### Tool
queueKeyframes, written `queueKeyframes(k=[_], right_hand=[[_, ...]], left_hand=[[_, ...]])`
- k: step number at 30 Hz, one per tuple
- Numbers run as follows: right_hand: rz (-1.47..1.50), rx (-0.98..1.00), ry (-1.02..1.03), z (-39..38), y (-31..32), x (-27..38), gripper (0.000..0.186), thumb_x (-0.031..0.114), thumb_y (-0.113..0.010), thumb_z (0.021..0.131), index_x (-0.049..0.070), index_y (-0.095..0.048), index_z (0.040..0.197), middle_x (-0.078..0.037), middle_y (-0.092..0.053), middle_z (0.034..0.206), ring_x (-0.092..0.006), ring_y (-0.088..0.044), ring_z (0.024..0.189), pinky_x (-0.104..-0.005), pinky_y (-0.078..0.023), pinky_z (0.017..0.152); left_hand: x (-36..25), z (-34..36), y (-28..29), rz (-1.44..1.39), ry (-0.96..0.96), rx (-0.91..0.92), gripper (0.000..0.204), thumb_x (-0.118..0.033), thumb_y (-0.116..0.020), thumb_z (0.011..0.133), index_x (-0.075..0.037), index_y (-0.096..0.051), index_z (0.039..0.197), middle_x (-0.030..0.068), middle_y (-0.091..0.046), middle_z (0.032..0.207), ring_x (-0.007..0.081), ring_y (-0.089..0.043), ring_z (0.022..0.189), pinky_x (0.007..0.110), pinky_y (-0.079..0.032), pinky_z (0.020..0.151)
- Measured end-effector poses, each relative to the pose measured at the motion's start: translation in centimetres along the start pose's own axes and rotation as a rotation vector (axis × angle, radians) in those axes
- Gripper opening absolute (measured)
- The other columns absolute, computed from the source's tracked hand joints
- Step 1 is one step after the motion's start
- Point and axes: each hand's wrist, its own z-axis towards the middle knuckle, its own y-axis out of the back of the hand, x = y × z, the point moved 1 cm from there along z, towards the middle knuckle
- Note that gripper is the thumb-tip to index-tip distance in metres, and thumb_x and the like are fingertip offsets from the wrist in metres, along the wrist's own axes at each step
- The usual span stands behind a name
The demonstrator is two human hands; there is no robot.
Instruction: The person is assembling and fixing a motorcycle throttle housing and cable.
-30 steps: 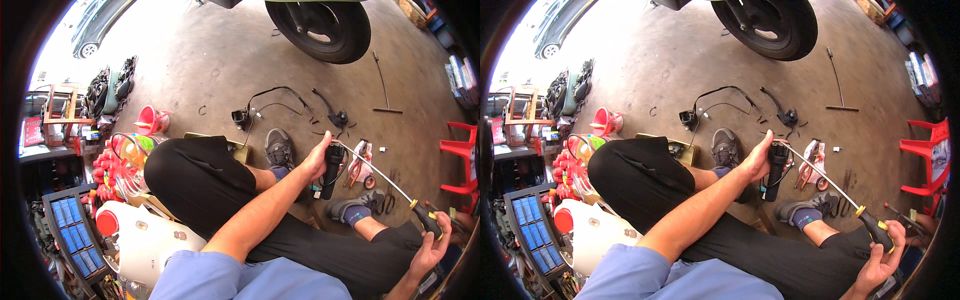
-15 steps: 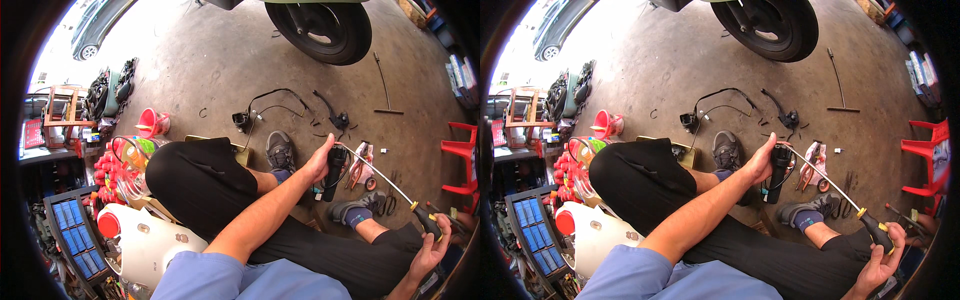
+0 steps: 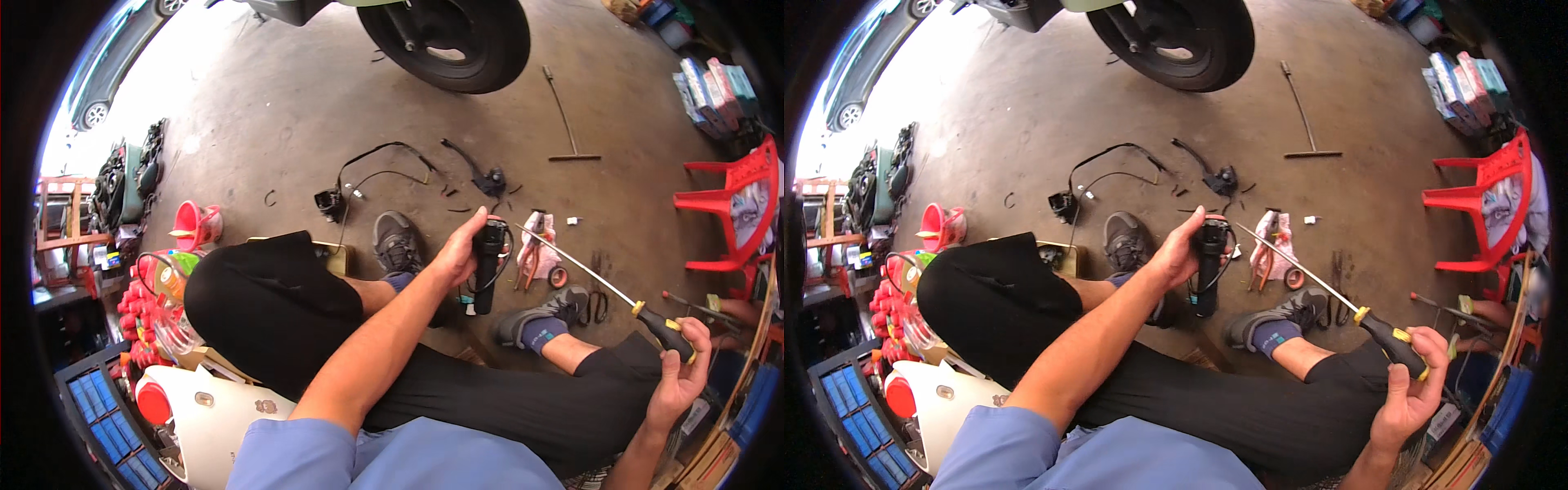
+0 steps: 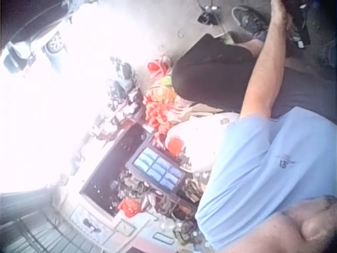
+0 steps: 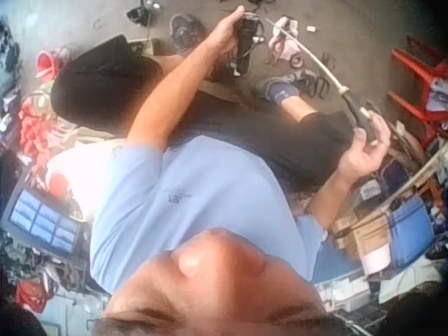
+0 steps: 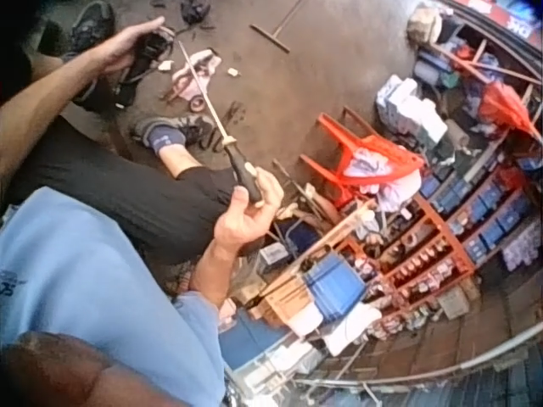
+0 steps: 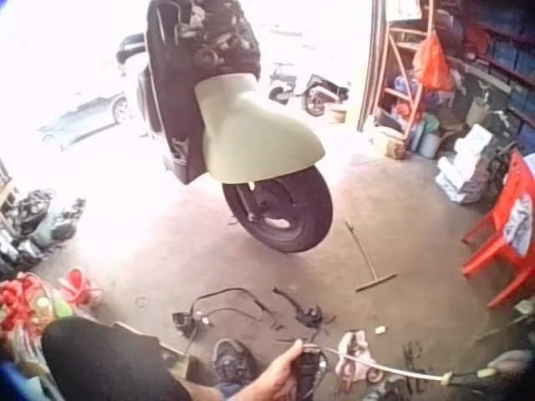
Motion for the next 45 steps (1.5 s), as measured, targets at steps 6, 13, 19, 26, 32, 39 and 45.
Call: queueKeyframes(k=[6, 13, 19, 26, 32, 39, 45], right_hand=[[0.017, 0.010, -0.002, -0.5, 0.1, 0.7, 0.029, 0.010, -0.064, 0.093, 0.001, -0.055, 0.118, -0.014, -0.053, 0.122, -0.0212, -0.051, 0.114, -0.0324, -0.040, 0.103], [0.026, 0.024, 0.012, -0.5, -0.1, 1.0, 0.029, 0.010, -0.065, 0.092, 0.001, -0.055, 0.118, -0.014, -0.053, 0.120, -0.0214, -0.051, 0.112, -0.0332, -0.040, 0.102], [0.036, 0.031, 0.000, -0.5, -0.2, 1.0, 0.028, 0.009, -0.064, 0.092, 0.001, -0.055, 0.117, -0.014, -0.053, 0.120, -0.0216, -0.051, 0.112, -0.0329, -0.040, 0.102], [0.031, 0.035, 0.005, -0.5, -0.3, 1.1, 0.028, 0.008, -0.063, 0.091, 0.000, -0.055, 0.117, -0.014, -0.052, 0.119, -0.0220, -0.051, 0.112, -0.0328, -0.040, 0.102], [0.004, 0.041, 0.023, -0.5, -0.4, 1.1, 0.028, 0.007, -0.063, 0.091, 0.000, -0.056, 0.116, -0.015, -0.053, 0.119, -0.0225, -0.052, 0.112, -0.0336, -0.040, 0.102], [-0.356, 0.204, 0.249, 0.5, 0.1, 2.5, 0.029, 0.011, -0.066, 0.090, 0.000, -0.057, 0.115, -0.019, -0.055, 0.118, -0.0297, -0.059, 0.099, -0.0374, -0.048, 0.089], [-0.529, 0.377, 0.287, 1.7, -0.8, 4.3, 0.043, -0.004, -0.070, 0.075, 0.001, -0.059, 0.117, -0.019, -0.057, 0.106, -0.0354, -0.061, 0.093, -0.0409, -0.050, 0.081]], left_hand=[[0.3, -0.2, -1.2, 0.099, -0.069, -0.109, 0.028, -0.020, -0.057, 0.100, -0.006, -0.054, 0.123, 0.0092, -0.062, 0.095, 0.0224, -0.068, 0.081, 0.037, -0.058, 0.065], [0.4, -0.2, -1.5, 0.281, -0.109, -0.146, 0.024, -0.019, -0.053, 0.102, -0.007, -0.055, 0.122, 0.0081, -0.064, 0.093, 0.0177, -0.067, 0.076, 0.032, -0.057, 0.063], [0.3, -0.5, -2.0, 0.308, -0.103, -0.182, 0.023, -0.018, -0.053, 0.101, -0.006, -0.056, 0.121, 0.0076, -0.064, 0.091, 0.0178, -0.067, 0.074, 0.031, -0.057, 0.062], [0.4, -0.5, -1.9, 0.332, -0.106, -0.175, 0.023, -0.018, -0.054, 0.101, -0.005, -0.056, 0.120, 0.0079, -0.064, 0.090, 0.0182, -0.068, 0.075, 0.031, -0.058, 0.062], [0.4, -0.4, -1.9, 0.355, -0.101, -0.186, 0.023, -0.018, -0.055, 0.101, -0.005, -0.055, 0.120, 0.0080, -0.064, 0.089, 0.0177, -0.067, 0.073, 0.031, -0.057, 0.061], [0.9, -0.2, -1.6, 0.671, -0.237, -0.259, 0.022, -0.017, -0.056, 0.099, -0.003, -0.055, 0.116, 0.0074, -0.063, 0.084, 0.0154, -0.065, 0.067, 0.030, -0.053, 0.056], [1.4, 0.7, -0.2, 0.901, -0.400, -0.355, 0.024, -0.018, -0.057, 0.097, -0.002, -0.056, 0.115, 0.0096, -0.064, 0.084, 0.0154, -0.064, 0.065, 0.031, -0.051, 0.058]])
